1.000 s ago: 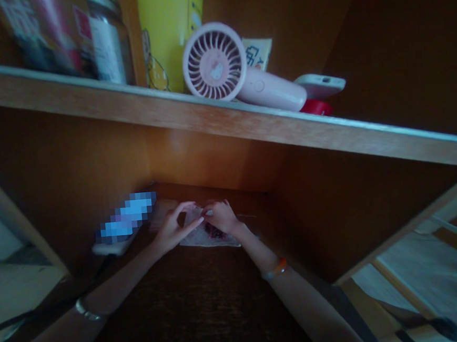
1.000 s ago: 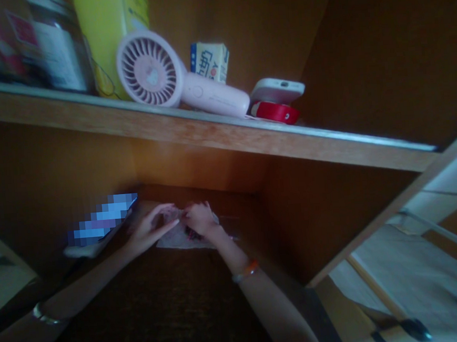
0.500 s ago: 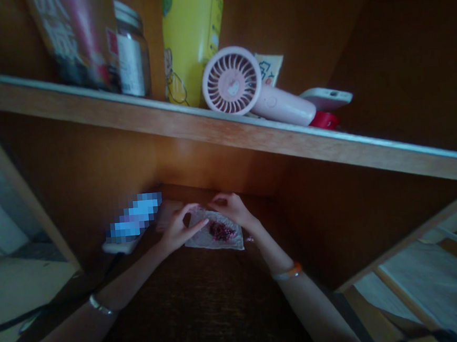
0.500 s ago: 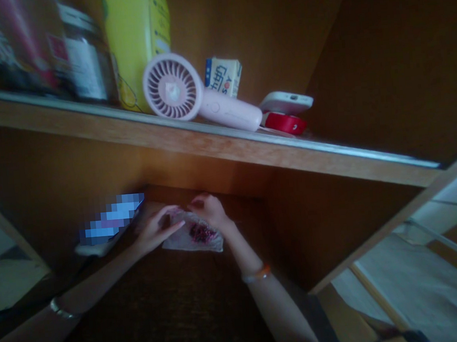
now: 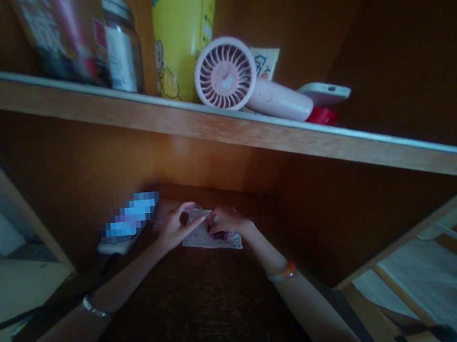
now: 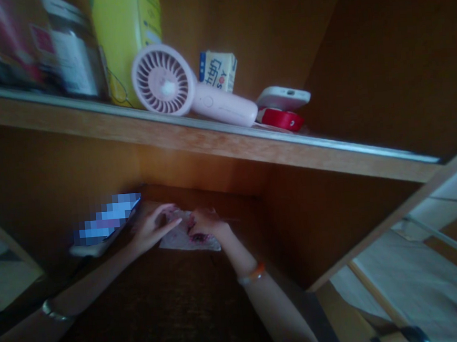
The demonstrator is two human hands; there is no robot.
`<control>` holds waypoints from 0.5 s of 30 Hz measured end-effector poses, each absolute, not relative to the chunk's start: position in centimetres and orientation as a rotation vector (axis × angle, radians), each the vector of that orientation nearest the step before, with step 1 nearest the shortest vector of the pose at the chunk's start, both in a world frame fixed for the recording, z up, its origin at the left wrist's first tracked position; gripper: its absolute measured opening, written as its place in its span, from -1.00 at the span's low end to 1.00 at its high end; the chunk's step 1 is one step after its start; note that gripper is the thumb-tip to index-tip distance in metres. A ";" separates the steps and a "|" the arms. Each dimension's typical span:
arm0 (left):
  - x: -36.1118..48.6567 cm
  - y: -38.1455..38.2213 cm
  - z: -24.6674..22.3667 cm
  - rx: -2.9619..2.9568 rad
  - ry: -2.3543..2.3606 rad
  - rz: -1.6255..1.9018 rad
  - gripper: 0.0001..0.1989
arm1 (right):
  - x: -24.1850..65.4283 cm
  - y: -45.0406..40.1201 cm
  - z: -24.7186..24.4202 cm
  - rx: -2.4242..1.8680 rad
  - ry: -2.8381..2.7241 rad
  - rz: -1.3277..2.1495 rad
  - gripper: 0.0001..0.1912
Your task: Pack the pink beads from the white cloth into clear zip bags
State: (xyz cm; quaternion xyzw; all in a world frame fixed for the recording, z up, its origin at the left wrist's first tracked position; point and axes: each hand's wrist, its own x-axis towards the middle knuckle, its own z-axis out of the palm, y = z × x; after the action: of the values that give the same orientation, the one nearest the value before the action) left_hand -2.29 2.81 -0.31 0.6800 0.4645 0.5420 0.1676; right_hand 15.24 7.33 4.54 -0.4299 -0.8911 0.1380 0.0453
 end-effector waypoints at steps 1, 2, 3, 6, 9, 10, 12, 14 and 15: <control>-2.3 2.7 -0.2 1.939 1.322 1.541 -0.66 | 15.2 7.5 4.2 -1.296 -2.717 0.437 -0.87; -2.3 2.6 -0.1 1.942 1.323 1.543 -0.67 | 15.2 7.6 3.9 -1.277 -2.716 0.460 -0.88; -2.3 2.5 0.0 1.945 1.323 1.545 -0.67 | 15.2 7.8 3.6 -1.257 -2.721 0.489 -0.87; -2.3 2.3 0.3 1.930 1.320 1.569 -0.67 | 15.2 8.0 3.2 -1.201 -2.754 0.578 -0.87; -2.3 2.4 0.2 1.893 1.297 1.618 -0.64 | 15.1 7.9 3.3 -1.196 -2.753 0.550 -0.87; -2.4 2.5 0.0 1.888 1.292 1.632 -0.63 | 15.1 7.8 3.4 -1.207 -2.751 0.528 -0.88; -2.4 2.7 -0.3 1.906 1.293 1.620 -0.62 | 15.0 7.6 3.5 -1.219 -2.761 0.504 -0.89; -2.5 3.0 -0.6 1.947 1.308 1.575 -0.62 | 14.9 7.4 3.6 -1.212 -2.779 0.491 -0.89; -2.5 3.0 -0.6 1.965 1.319 1.551 -0.62 | 14.9 7.3 3.7 -1.211 -2.782 0.482 -0.89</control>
State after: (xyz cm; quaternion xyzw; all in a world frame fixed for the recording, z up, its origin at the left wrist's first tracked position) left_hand -2.50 3.00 -0.62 0.6861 0.4603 0.5415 0.1553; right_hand 14.85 7.27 3.71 -0.3938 -0.9050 0.1569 0.0347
